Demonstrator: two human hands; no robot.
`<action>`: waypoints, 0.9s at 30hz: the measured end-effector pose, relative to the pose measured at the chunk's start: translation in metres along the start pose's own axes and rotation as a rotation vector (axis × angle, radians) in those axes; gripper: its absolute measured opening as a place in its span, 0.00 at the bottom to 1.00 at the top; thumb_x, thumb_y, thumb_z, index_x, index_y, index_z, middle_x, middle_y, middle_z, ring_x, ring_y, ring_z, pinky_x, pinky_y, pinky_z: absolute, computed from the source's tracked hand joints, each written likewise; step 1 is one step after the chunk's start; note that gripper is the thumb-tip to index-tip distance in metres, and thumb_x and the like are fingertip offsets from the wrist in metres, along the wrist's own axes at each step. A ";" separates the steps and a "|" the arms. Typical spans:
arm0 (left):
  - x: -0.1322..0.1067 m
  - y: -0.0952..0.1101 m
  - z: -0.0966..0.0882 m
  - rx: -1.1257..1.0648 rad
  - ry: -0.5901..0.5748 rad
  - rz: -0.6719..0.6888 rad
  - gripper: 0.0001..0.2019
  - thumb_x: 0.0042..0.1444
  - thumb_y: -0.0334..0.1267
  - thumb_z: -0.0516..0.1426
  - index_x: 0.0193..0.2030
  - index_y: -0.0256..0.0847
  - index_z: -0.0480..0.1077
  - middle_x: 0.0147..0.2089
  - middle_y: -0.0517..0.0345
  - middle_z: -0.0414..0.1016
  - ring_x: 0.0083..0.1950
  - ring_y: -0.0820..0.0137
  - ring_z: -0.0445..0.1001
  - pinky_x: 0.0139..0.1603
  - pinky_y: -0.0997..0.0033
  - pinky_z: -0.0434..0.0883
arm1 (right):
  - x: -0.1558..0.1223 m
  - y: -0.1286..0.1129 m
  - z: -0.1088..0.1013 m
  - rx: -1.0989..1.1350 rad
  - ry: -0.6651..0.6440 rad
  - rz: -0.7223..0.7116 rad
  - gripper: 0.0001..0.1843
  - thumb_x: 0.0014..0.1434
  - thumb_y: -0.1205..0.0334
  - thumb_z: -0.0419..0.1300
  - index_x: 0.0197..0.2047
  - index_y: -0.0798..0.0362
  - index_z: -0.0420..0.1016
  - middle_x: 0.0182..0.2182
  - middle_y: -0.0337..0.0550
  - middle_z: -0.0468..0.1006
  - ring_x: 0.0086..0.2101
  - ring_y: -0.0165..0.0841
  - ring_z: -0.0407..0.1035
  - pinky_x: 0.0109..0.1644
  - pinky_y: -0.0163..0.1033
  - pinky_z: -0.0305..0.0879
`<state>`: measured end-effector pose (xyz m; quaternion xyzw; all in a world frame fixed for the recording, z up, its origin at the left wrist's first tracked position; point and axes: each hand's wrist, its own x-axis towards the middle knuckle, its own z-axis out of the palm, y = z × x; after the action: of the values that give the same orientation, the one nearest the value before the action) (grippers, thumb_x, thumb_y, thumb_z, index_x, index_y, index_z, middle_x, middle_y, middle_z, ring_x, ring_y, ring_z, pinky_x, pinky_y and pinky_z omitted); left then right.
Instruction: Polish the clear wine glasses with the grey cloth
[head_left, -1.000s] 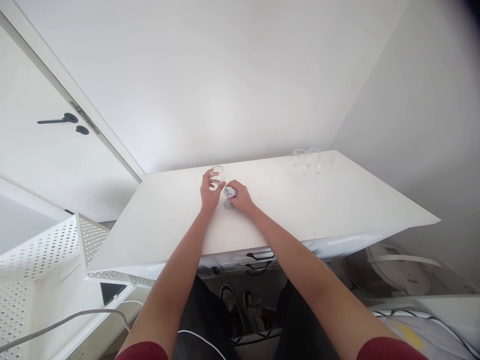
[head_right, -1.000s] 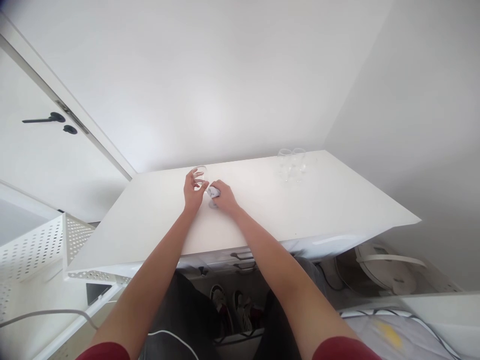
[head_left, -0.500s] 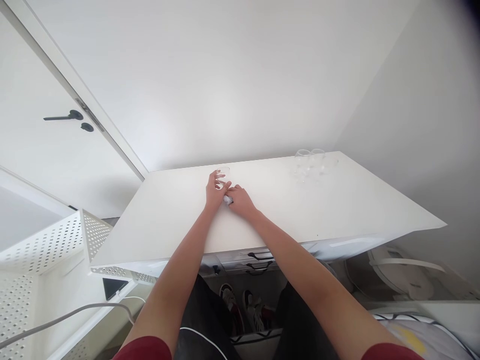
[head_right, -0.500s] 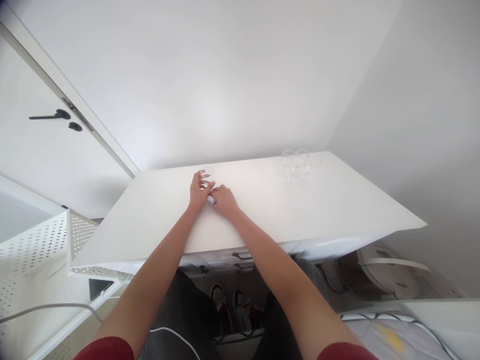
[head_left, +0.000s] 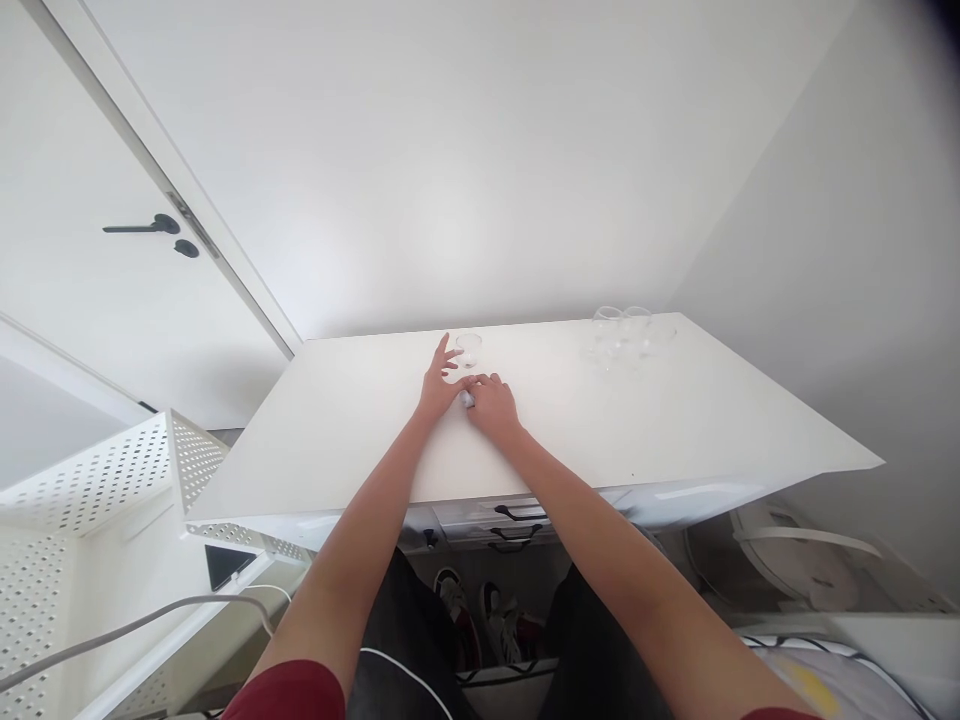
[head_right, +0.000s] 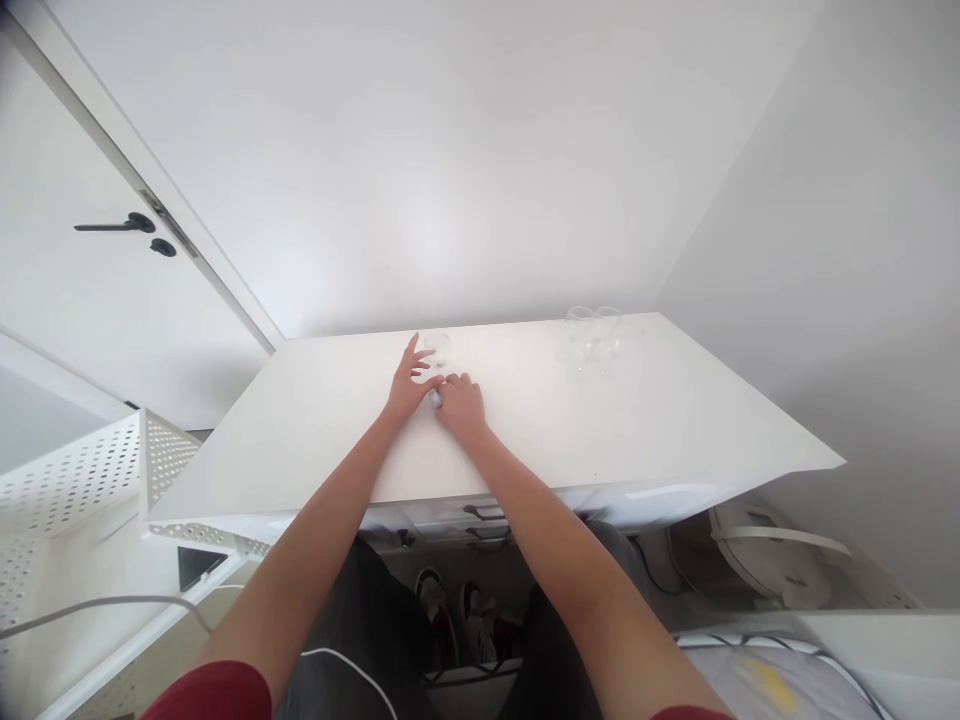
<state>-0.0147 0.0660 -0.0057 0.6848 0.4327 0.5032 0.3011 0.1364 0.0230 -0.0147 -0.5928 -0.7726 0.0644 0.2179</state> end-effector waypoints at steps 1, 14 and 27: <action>0.000 -0.001 0.000 -0.001 0.003 -0.007 0.50 0.53 0.45 0.70 0.78 0.57 0.49 0.65 0.49 0.74 0.55 0.61 0.76 0.57 0.57 0.68 | -0.001 0.004 -0.002 -0.024 0.003 0.054 0.15 0.62 0.68 0.58 0.49 0.50 0.81 0.52 0.55 0.78 0.50 0.48 0.66 0.48 0.49 0.63; 0.000 -0.010 0.004 0.041 0.012 -0.051 0.21 0.63 0.50 0.61 0.60 0.48 0.67 0.58 0.49 0.72 0.43 0.69 0.74 0.45 0.65 0.70 | -0.033 0.127 -0.066 -0.229 -0.025 0.559 0.28 0.67 0.58 0.51 0.68 0.47 0.71 0.70 0.56 0.65 0.54 0.50 0.75 0.55 0.54 0.70; -0.004 -0.006 -0.006 -0.320 -0.516 -0.204 0.36 0.62 0.67 0.56 0.16 0.46 0.46 0.19 0.62 0.45 0.21 0.72 0.51 0.28 0.60 0.61 | -0.033 0.136 -0.067 -0.208 0.028 0.612 0.28 0.68 0.57 0.48 0.67 0.48 0.73 0.66 0.58 0.68 0.53 0.50 0.75 0.52 0.53 0.71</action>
<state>-0.0228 0.0656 -0.0108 0.6870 0.3238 0.3417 0.5535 0.2912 0.0207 -0.0116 -0.8176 -0.5577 0.0392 0.1373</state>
